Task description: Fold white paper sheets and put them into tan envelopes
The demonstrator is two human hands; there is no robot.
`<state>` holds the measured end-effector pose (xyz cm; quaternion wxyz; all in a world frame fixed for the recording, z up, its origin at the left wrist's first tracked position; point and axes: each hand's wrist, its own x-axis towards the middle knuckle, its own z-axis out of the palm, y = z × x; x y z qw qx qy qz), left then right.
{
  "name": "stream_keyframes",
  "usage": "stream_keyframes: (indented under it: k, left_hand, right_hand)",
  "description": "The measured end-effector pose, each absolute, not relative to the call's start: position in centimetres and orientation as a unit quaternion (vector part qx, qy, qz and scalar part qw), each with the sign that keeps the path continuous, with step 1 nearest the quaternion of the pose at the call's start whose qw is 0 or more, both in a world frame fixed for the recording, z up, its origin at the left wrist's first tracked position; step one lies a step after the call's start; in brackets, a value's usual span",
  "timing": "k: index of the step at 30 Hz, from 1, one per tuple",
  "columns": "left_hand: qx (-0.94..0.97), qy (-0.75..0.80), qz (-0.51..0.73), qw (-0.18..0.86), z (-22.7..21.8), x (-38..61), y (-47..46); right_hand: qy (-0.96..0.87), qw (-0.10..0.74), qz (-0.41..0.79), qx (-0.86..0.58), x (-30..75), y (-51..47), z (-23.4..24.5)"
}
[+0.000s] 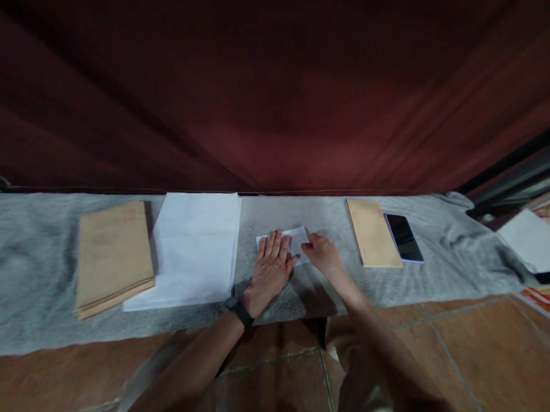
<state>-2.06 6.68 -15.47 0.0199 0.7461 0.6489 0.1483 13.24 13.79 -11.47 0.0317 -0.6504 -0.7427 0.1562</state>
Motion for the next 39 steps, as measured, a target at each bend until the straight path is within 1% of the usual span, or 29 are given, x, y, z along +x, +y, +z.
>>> stream_keyframes:
  k: [2, 4, 6, 7, 10, 14, 18, 22, 31, 39]
  left_hand:
    - [0.749, 0.646, 0.146, 0.016, -15.5, -2.2, 6.7]
    - [0.756, 0.64, 0.137, 0.018, -15.5, -2.3, 6.8]
    - [0.772, 0.623, 0.121, 0.029, -15.5, -2.5, 6.7]
    - [0.782, 0.611, 0.114, 0.037, -15.5, -2.6, 6.7]
    - [0.8, 0.586, 0.117, 0.061, -15.4, -3.0, 6.7]
    - [0.794, 0.594, 0.116, 0.058, -15.1, -3.6, 6.4]
    - [0.785, 0.614, 0.084, 0.031, -15.1, -4.3, 5.8]
    - [0.784, 0.615, 0.08, 0.025, -15.5, -5.4, 5.5]
    - [0.819, 0.563, 0.101, 0.049, -14.4, -7.7, 5.6]
    - [0.813, 0.572, 0.102, 0.05, -13.8, -7.9, 4.9]
  right_hand:
    - [-0.75, 0.077, 0.124, -0.645, 12.9, 13.3, -11.4]
    - [-0.778, 0.15, 0.115, -0.599, 12.2, 12.9, -11.7]
    - [-0.818, 0.209, 0.147, -0.516, 11.2, 12.5, -12.4]
    - [-0.837, 0.224, 0.172, -0.469, 10.6, 12.3, -12.9]
    - [-0.868, 0.202, 0.203, -0.406, 9.3, 11.7, -14.4]
    - [-0.877, 0.16, 0.193, -0.41, 8.9, 11.3, -15.3]
    - [-0.882, 0.135, 0.171, -0.418, 9.4, 11.3, -15.0]
    - [-0.892, 0.112, 0.147, -0.412, 9.7, 11.3, -14.9]
    - [-0.892, 0.113, 0.074, -0.432, 11.3, 11.6, -15.7]
    - [-0.876, 0.101, 0.063, -0.468, 12.7, 12.1, -15.7]
